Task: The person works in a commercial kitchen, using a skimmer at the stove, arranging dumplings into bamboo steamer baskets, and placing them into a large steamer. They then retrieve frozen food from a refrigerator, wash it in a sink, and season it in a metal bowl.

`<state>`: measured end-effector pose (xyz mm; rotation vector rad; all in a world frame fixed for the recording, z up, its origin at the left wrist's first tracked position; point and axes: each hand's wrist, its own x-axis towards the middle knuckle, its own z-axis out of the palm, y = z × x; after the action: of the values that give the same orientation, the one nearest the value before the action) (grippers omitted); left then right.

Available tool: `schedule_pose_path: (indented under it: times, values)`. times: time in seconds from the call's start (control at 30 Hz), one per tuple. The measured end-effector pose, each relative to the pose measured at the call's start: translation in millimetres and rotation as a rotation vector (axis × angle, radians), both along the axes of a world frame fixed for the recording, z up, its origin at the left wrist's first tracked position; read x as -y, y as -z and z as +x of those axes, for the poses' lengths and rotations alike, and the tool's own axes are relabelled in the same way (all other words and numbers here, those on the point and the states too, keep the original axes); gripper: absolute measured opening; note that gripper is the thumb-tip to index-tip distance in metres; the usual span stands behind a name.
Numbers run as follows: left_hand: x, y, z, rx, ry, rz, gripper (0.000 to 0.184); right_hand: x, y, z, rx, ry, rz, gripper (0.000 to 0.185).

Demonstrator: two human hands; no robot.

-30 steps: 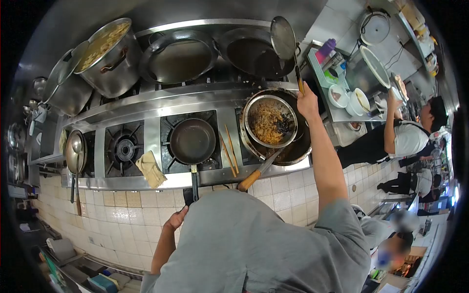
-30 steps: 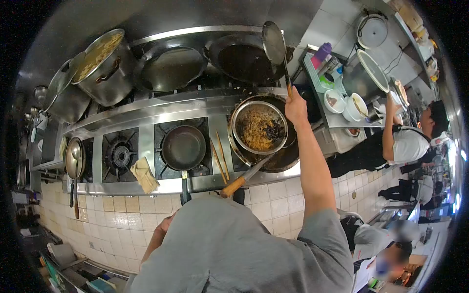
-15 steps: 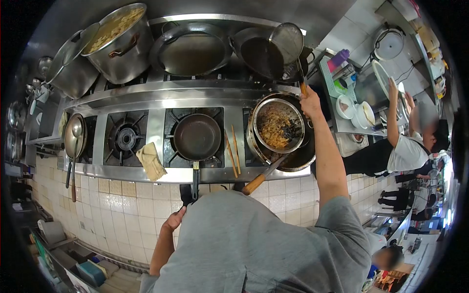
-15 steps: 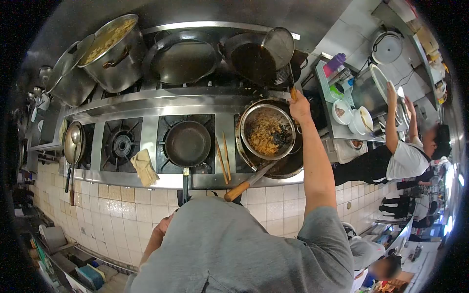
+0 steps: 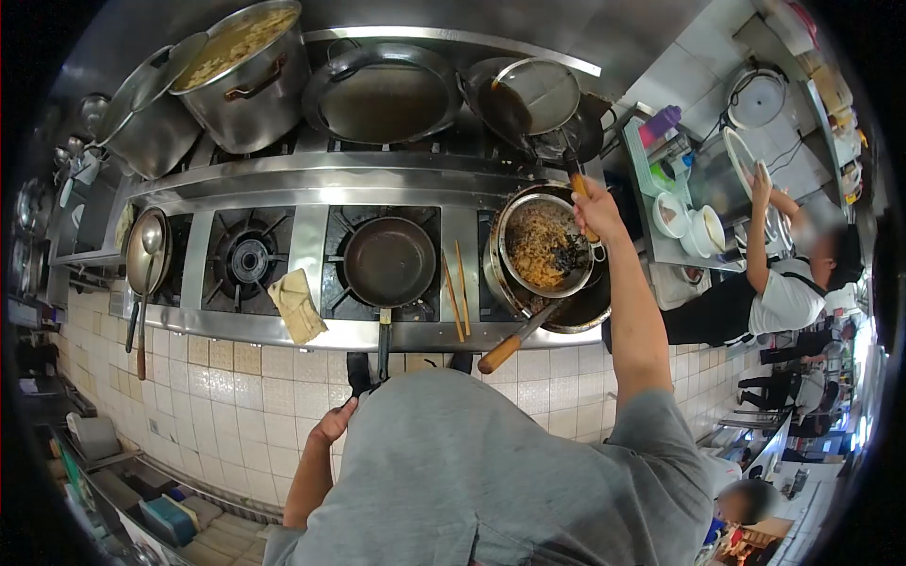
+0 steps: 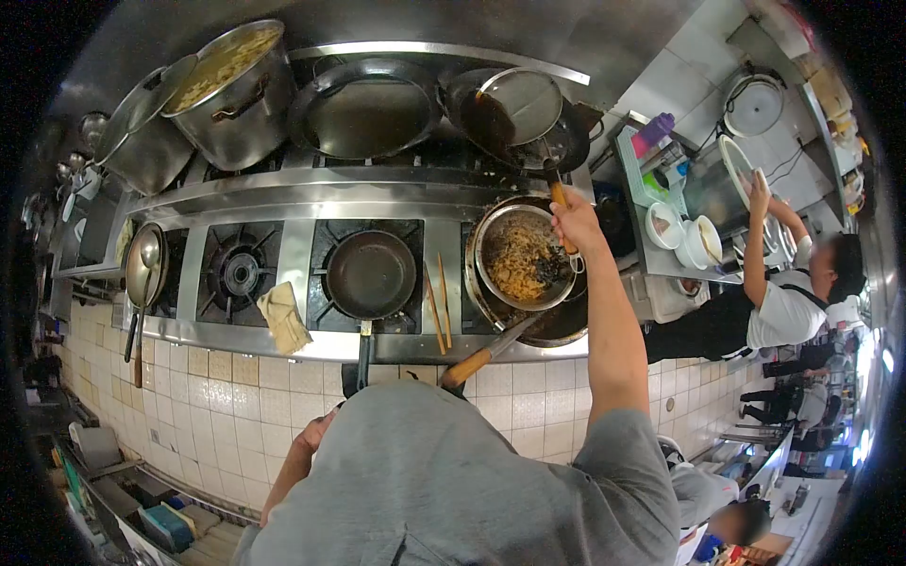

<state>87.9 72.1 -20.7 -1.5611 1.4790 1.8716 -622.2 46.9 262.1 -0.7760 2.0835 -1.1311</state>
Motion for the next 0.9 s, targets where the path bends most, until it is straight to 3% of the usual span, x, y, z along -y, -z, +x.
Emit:
schedule_pose_path:
  times: [0.4,0.5,0.6,0.7,0.9]
  values:
    - [14,-4,-12,0.024,0.051,0.009,0.096,-47,-13,29,0.350,-0.045,-0.194,0.042]
    - [12,63,11,-0.085,0.004,0.011,0.096,-55,-13,35,0.385,-0.038,-0.228,0.043]
    - [12,17,-9,-0.095,-0.036,0.046,0.098,-63,-8,37,0.401,-0.018,-0.237,0.044]
    - [17,44,-2,-0.061,-0.039,0.036,0.098,-75,-8,44,0.419,0.001,-0.251,0.043]
    - [28,36,-18,-0.079,0.013,0.063,0.100,-113,-6,55,0.428,0.063,-0.321,0.043]
